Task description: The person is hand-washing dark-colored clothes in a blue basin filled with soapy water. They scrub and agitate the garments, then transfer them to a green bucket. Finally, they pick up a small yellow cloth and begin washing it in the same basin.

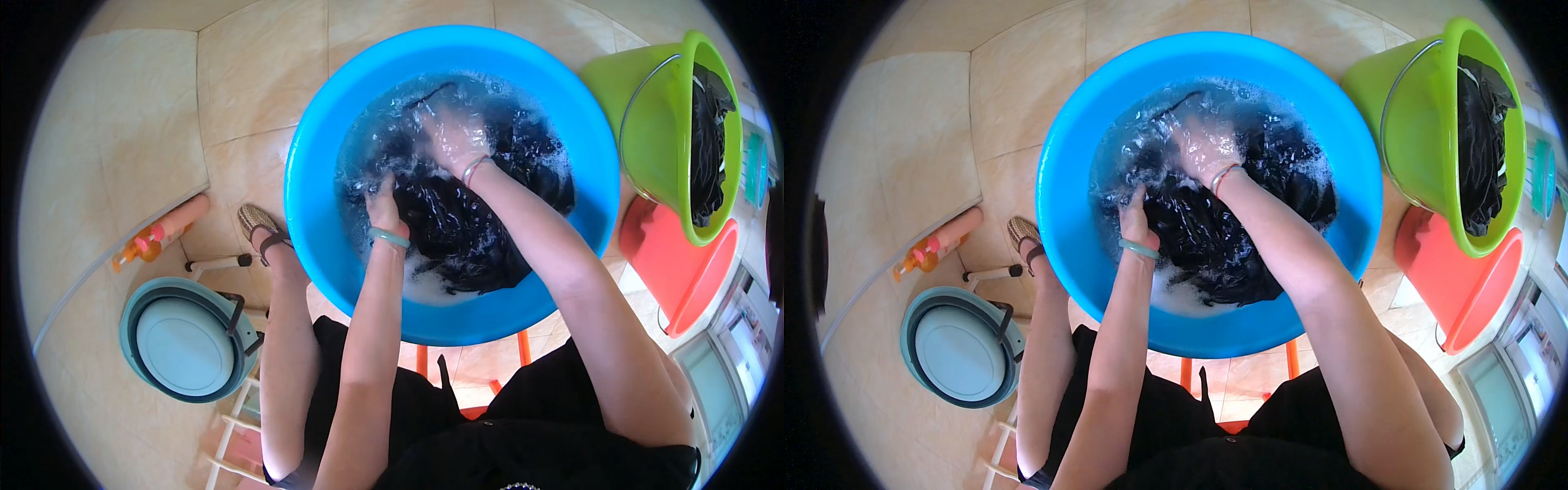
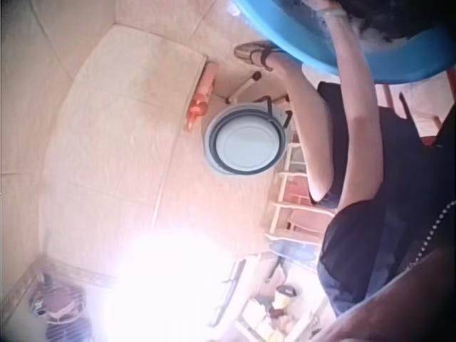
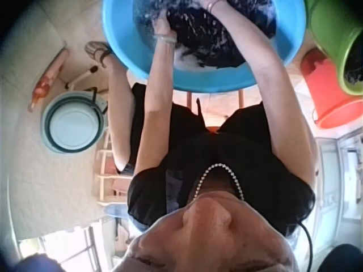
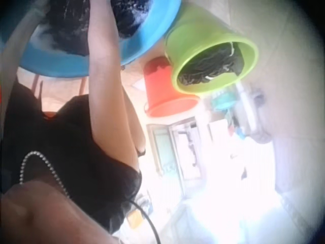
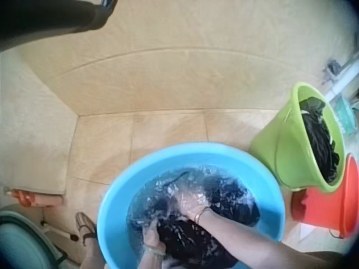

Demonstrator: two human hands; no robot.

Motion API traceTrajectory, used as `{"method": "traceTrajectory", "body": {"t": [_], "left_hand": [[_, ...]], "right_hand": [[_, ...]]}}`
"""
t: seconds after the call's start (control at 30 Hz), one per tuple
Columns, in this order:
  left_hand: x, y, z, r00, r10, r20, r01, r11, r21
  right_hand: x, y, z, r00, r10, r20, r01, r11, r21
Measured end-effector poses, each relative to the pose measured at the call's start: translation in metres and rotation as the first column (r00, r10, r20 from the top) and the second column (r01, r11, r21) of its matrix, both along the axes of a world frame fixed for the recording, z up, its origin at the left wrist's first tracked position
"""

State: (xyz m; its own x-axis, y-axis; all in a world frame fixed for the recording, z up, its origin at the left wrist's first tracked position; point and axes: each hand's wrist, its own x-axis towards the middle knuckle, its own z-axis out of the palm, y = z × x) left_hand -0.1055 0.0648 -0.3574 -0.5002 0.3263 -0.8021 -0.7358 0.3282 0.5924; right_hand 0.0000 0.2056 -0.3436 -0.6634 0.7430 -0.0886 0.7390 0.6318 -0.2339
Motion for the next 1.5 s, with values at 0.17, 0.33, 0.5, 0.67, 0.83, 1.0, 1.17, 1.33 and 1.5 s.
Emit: {"method": "traceTrajectory", "body": {"t": [0.17, 0.33, 0.5, 0.67, 0.83, 1.0, 1.17, 1.33, 1.5], "left_hand": [[0.000, 0.020, 0.032, 0.988, -0.050, 0.145, -0.001, 0.944, 0.331], [0.006, 0.017, 0.086, 0.895, -0.177, 0.410, 0.022, 0.935, 0.354], [0.032, -0.028, 0.074, 0.915, -0.130, 0.383, 0.005, 0.950, 0.311], [0.044, -0.041, 0.062, 0.940, -0.037, 0.339, -0.056, 0.964, 0.260], [0.051, -0.032, 0.038, 0.965, 0.014, 0.262, -0.085, 0.962, 0.261], [0.057, 0.001, 0.101, 0.949, 0.061, 0.310, -0.108, 0.984, 0.139], [0.037, 0.011, 0.116, 1.000, 0.008, -0.013, -0.006, 0.985, 0.173], [0.002, -0.003, 0.049, 0.993, 0.093, -0.069, -0.091, 0.995, 0.029], [-0.016, -0.018, -0.012, 0.992, -0.036, -0.121, 0.021, 0.992, -0.125]], "right_hand": [[0.009, -0.015, 0.029, 0.947, 0.166, -0.274, -0.201, 0.974, -0.102], [0.026, -0.094, 0.125, 0.797, 0.485, -0.360, -0.557, 0.821, -0.125], [0.026, -0.106, 0.152, 0.714, 0.357, -0.602, -0.513, 0.852, -0.104], [0.014, -0.099, 0.158, 0.725, 0.230, -0.650, -0.369, 0.926, -0.084], [0.007, -0.081, 0.138, 0.664, 0.066, -0.745, -0.230, 0.966, -0.119], [0.035, -0.036, 0.040, 0.818, -0.124, -0.562, -0.184, 0.869, -0.460], [0.051, 0.019, 0.023, 0.936, -0.338, -0.098, 0.258, 0.849, -0.462], [0.024, -0.011, 0.040, 0.997, 0.002, -0.077, -0.008, 0.997, -0.070], [0.013, -0.035, -0.015, 0.923, 0.253, -0.288, -0.239, 0.967, 0.084]]}}
